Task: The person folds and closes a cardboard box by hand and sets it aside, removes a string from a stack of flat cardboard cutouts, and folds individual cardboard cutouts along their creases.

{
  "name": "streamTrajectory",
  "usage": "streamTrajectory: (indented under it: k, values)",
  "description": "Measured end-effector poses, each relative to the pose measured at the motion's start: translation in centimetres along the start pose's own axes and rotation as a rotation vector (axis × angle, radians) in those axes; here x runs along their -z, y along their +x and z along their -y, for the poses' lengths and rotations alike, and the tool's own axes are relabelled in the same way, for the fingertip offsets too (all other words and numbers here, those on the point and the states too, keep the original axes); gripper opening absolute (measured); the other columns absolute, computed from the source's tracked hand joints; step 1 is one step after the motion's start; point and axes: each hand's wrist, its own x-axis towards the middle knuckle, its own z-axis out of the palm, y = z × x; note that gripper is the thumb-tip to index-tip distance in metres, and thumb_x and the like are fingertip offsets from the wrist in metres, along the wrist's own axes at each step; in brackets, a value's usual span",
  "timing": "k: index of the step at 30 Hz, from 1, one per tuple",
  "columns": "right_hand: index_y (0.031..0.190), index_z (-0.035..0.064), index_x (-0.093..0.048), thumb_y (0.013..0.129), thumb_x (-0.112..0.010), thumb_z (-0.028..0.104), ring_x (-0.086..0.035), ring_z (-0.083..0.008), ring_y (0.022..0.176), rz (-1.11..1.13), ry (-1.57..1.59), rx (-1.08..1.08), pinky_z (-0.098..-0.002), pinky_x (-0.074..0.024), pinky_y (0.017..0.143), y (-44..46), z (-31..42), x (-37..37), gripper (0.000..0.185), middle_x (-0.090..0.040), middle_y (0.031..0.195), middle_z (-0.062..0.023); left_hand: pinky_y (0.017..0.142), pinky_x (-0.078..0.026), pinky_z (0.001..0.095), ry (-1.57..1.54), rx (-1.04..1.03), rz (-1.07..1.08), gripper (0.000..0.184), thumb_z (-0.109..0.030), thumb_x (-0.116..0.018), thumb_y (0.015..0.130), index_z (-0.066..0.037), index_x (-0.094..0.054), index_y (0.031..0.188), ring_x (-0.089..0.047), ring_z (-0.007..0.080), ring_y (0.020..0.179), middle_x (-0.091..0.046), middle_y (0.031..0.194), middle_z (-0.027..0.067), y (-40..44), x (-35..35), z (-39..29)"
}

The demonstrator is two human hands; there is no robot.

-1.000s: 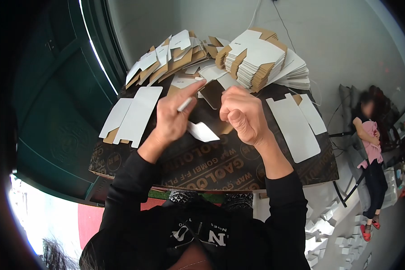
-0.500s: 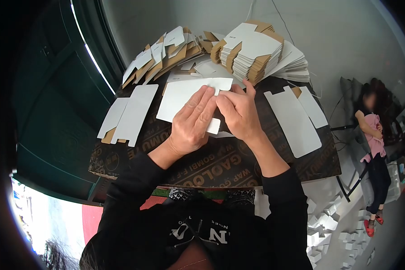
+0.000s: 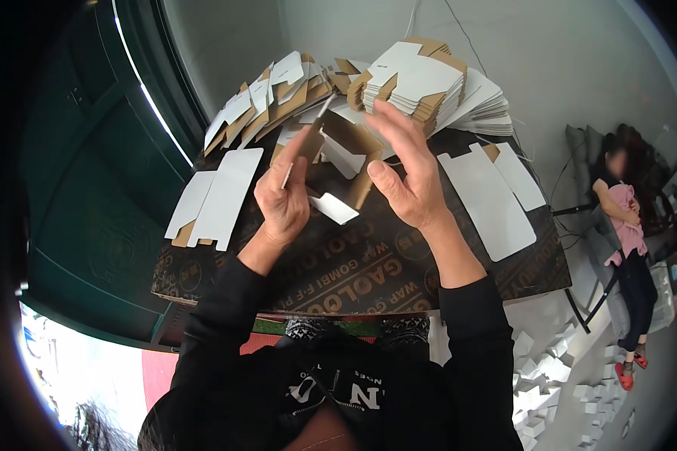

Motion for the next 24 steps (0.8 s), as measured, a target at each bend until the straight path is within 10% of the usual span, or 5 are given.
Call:
streamTrajectory:
  k: [7,17,21,24]
  values:
    - [0.136,0.0005,-0.051,0.096,-0.057,0.041,-0.049,-0.0273,0.123,0.061,0.144,-0.059,-0.0385,-0.0398,0.102,-0.4,-0.4,-0.4,0.057,-0.056,0.132,-0.0155,0.081,-0.054,0.0261,-0.121,0.072,-0.095,0.034,0.003,-0.055,0.095,0.0,-0.06,0.128,-0.07,0.0214,0.092,-0.067,0.125,0.0116,0.3,0.3,0.2]
    - [0.12,-0.0038,-0.062,0.097,-0.059,0.037,-0.057,-0.0203,0.086,0.04,0.134,-0.333,-0.0291,-0.0454,0.078,-1.1,-0.2,-0.1,0.047,-0.062,0.103,-0.012,0.078,-0.053,0.0241,-0.274,0.144,0.052,0.035,0.001,-0.054,0.096,-0.002,-0.06,0.13,-0.069,0.0184,0.092,-0.065,0.128,0.0125,-0.3,1.4,0.0]
    - [0.097,-0.0012,-0.069,0.099,-0.058,0.04,-0.031,-0.0082,0.056,-0.205,0.017,-0.246,-0.0253,-0.0308,0.054,-1.3,-0.3,-0.3,0.043,-0.046,0.063,0.0021,0.087,-0.052,0.027,-0.248,0.178,0.19,0.033,-0.008,-0.049,0.099,0.001,-0.06,0.129,-0.067,0.0203,0.102,-0.064,0.129,0.0146,0.6,2.2,-2.0]
    - [0.099,-0.002,-0.07,0.099,-0.057,0.035,-0.043,-0.0113,0.066,-0.144,0.1,-0.433,-0.0242,-0.0367,0.062,-0.9,-1.2,3.2,0.039,-0.055,0.077,-0.0029,0.092,-0.05,0.0294,-0.368,-0.015,0.234,0.034,-0.011,-0.046,0.1,0.003,-0.06,0.128,-0.066,0.0218,0.107,-0.063,0.13,0.0158,1.1,1.9,-2.0]
